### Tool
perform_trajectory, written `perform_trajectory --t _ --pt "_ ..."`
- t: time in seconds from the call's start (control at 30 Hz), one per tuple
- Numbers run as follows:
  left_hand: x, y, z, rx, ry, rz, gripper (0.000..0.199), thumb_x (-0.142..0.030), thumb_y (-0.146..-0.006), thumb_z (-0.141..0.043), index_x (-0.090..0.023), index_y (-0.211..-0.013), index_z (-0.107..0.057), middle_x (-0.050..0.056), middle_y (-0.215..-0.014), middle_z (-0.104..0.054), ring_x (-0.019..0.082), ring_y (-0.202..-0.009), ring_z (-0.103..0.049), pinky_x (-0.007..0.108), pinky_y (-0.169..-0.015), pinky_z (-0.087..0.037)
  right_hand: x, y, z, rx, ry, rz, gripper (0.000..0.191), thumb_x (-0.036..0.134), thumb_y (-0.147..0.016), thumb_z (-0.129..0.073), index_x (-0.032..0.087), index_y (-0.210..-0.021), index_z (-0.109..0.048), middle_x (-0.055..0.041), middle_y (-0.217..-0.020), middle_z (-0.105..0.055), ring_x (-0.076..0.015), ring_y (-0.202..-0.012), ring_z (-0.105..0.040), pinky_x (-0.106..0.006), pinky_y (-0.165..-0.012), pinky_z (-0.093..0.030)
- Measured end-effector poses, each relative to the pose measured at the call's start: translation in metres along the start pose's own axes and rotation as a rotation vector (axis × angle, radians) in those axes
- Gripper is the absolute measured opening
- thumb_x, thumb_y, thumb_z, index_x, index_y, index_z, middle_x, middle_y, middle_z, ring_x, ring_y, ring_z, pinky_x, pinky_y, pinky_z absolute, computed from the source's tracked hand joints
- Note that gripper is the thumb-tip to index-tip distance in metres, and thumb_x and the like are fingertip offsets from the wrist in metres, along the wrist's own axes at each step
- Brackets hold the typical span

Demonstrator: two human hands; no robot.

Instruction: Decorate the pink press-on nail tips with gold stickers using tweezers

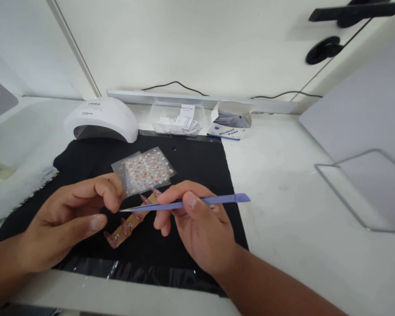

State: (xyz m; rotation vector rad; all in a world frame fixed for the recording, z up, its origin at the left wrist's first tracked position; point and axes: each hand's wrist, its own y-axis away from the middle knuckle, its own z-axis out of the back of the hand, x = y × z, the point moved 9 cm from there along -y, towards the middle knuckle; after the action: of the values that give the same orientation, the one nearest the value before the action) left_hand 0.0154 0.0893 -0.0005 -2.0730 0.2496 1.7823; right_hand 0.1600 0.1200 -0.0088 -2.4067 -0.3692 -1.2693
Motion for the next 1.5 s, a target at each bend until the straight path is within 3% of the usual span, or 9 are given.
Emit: perform_trajectory --t 0.2,0.3,0.4,0.5,0.6,0.7,0.97,1.2,1.5 --pt "-0.007 0.0 0.016 -0.21 -0.065 -0.068 0.006 -0.02 -0.09 -0.069 -0.022 -0.087 -0.063 0.0 -0.08 -0.06 0.014 -0.074 -0.058 0.024 -0.064 -0.051 0.003 0.0 0.0 0.007 0.03 0.019 0.027 0.04 -0.097 -0.061 0.022 -0.093 -0.08 -0.0025 -0.062 -0.074 -0.0138 -0.053 -0.061 -0.028 -0.052 -0.049" --pt "-0.02 0.0 0.026 -0.238 -0.157 -0.154 0.006 -0.017 -0.09 -0.064 -0.022 -0.089 -0.062 -0.001 -0.081 -0.055 0.015 -0.081 -0.055 0.026 -0.07 -0.048 0.002 -0.001 -0.002 0.02 0.065 0.002 0.026 0.04 -0.097 -0.061 0.022 -0.094 -0.079 -0.0032 -0.061 -0.074 -0.0153 -0.056 -0.061 -0.029 -0.054 -0.049" --pt "-0.034 -0.002 0.032 -0.155 -0.379 -0.164 0.008 -0.016 -0.093 -0.058 -0.023 -0.092 -0.06 -0.002 -0.083 -0.053 0.014 -0.08 -0.052 0.026 -0.07 -0.043 -0.001 -0.001 -0.004 0.012 0.12 -0.018 0.024 0.041 -0.095 -0.063 0.022 -0.088 -0.076 -0.0028 -0.059 -0.072 -0.0164 -0.057 -0.06 -0.031 -0.055 -0.047" --pt "-0.031 -0.007 0.023 0.081 -0.755 -0.034 0.011 -0.011 -0.088 -0.056 -0.021 -0.084 -0.058 -0.003 -0.078 -0.055 0.013 -0.071 -0.05 0.026 -0.064 -0.039 -0.004 0.0 -0.004 0.0 0.177 -0.024 0.022 0.04 -0.093 -0.065 0.021 -0.083 -0.071 -0.001 -0.056 -0.069 -0.0163 -0.054 -0.058 -0.031 -0.054 -0.045" --pt "-0.013 -0.004 0.019 0.263 -1.024 0.146 0.002 -0.021 -0.085 -0.062 -0.02 -0.083 -0.063 -0.001 -0.077 -0.06 0.015 -0.069 -0.052 0.027 -0.06 -0.036 -0.008 -0.002 -0.004 0.003 0.196 -0.04 0.018 0.035 -0.092 -0.065 0.021 -0.081 -0.067 0.0003 -0.055 -0.067 -0.0154 -0.052 -0.056 -0.03 -0.054 -0.044" --pt "0.001 -0.002 0.018 0.291 -1.184 0.259 0.018 -0.038 -0.084 -0.067 -0.021 -0.089 -0.067 0.001 -0.082 -0.063 0.018 -0.07 -0.055 0.029 -0.059 -0.035 -0.011 -0.004 -0.003 0.006 0.23 -0.057 0.014 0.028 -0.091 -0.062 0.02 -0.08 -0.066 0.0008 -0.055 -0.067 -0.014 -0.051 -0.056 -0.029 -0.054 -0.044" --pt "0.012 -0.001 0.0 0.33 -1.323 0.261 0.024 -0.039 -0.078 -0.072 -0.02 -0.072 -0.06 0.004 -0.073 -0.061 0.025 -0.069 -0.057 0.032 -0.059 -0.033 -0.02 -0.009 0.0 -0.036 0.312 -0.155 0.011 0.02 -0.085 -0.06 0.019 -0.075 -0.064 0.0012 -0.055 -0.063 -0.0125 -0.047 -0.057 -0.024 -0.045 -0.039" --pt "0.003 -0.001 -0.007 0.257 -1.349 0.096 0.019 -0.033 -0.078 -0.071 -0.02 -0.068 -0.061 0.003 -0.065 -0.057 0.02 -0.055 -0.05 0.03 -0.052 -0.026 -0.027 -0.011 0.0 -0.001 0.354 -0.238 0.013 0.024 -0.087 -0.061 0.019 -0.075 -0.064 0.001 -0.056 -0.061 -0.0117 -0.045 -0.052 -0.025 -0.042 -0.032" --pt "0.002 -0.001 -0.011 0.21 -1.379 0.029 0.018 -0.025 -0.078 -0.06 -0.021 -0.063 -0.052 0.003 -0.061 -0.055 0.02 -0.055 -0.048 0.031 -0.052 -0.025 -0.03 -0.011 -0.001 0.044 0.408 -0.278 0.015 0.024 -0.087 -0.056 0.02 -0.075 -0.063 0.0012 -0.053 -0.061 -0.011 -0.043 -0.044 -0.027 -0.041 -0.028"
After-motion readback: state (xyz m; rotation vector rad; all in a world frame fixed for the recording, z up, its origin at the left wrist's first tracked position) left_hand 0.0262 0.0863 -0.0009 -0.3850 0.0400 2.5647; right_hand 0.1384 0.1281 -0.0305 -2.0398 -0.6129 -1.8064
